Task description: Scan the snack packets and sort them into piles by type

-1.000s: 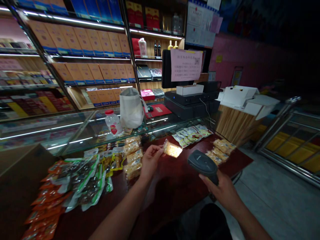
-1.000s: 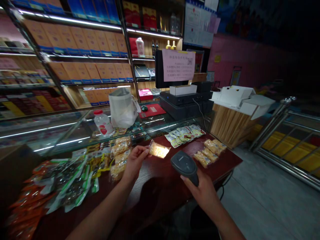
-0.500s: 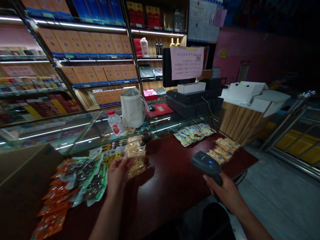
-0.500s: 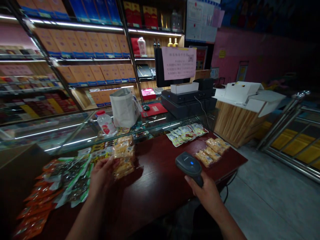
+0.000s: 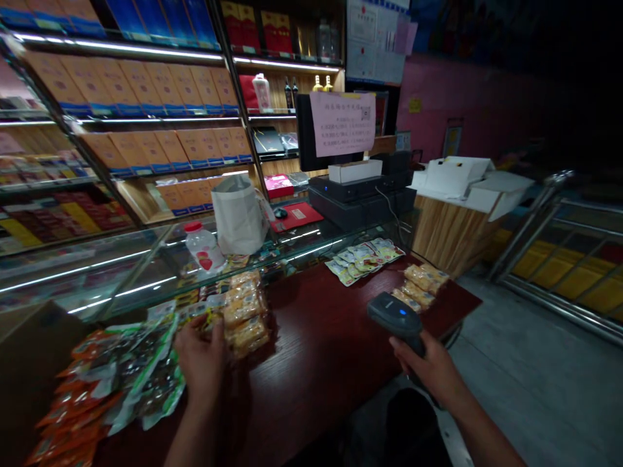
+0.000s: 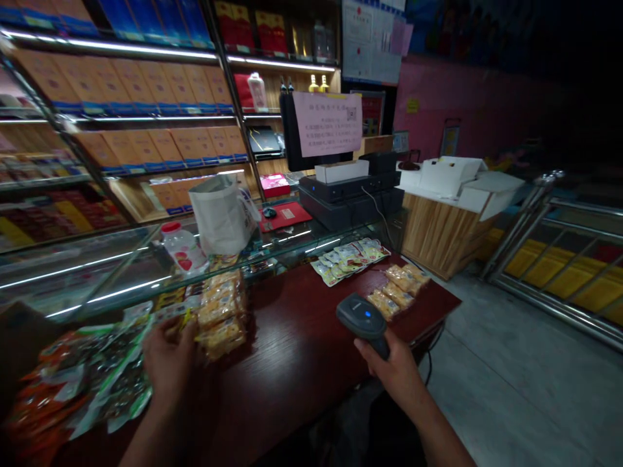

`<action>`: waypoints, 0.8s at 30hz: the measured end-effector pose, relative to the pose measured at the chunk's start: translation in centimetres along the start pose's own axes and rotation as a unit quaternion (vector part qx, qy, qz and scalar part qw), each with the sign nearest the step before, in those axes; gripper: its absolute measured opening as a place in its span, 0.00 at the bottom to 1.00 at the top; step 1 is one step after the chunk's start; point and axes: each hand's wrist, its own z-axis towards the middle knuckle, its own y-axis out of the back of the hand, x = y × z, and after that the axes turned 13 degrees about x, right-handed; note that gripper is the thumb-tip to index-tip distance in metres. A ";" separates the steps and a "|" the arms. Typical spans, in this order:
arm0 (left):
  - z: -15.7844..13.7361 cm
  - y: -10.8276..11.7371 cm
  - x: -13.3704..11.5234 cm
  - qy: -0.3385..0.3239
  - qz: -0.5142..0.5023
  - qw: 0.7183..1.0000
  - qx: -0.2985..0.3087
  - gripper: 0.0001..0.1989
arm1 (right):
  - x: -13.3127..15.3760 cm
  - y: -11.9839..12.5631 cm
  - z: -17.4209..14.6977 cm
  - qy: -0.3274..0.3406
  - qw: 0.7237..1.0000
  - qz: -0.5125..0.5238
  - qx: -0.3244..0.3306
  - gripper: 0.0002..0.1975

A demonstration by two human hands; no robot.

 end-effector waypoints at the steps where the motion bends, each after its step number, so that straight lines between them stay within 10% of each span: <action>1: -0.3 -1.0 -0.5 -0.035 0.053 0.998 -0.001 0.14 | -0.1 0.6 0.1 0.002 1.000 0.004 -0.007 0.20; 5: -2.8 -8.0 -2.1 -0.149 0.085 0.967 0.188 0.14 | -0.4 3.1 0.2 0.012 0.998 0.015 -0.063 0.22; 11: -8.6 -20.9 -4.8 -0.203 0.061 0.841 0.499 0.23 | -0.6 5.9 -1.2 0.020 0.991 0.043 -0.129 0.24; 17: -12.0 -30.8 -8.6 -0.150 0.143 0.828 0.521 0.58 | -0.5 6.6 -3.2 0.010 0.988 0.038 -0.148 0.24; 24: -12.5 -32.2 -8.3 -0.126 0.063 0.873 0.467 0.47 | -1.3 7.1 -4.1 -0.007 0.983 0.038 -0.180 0.23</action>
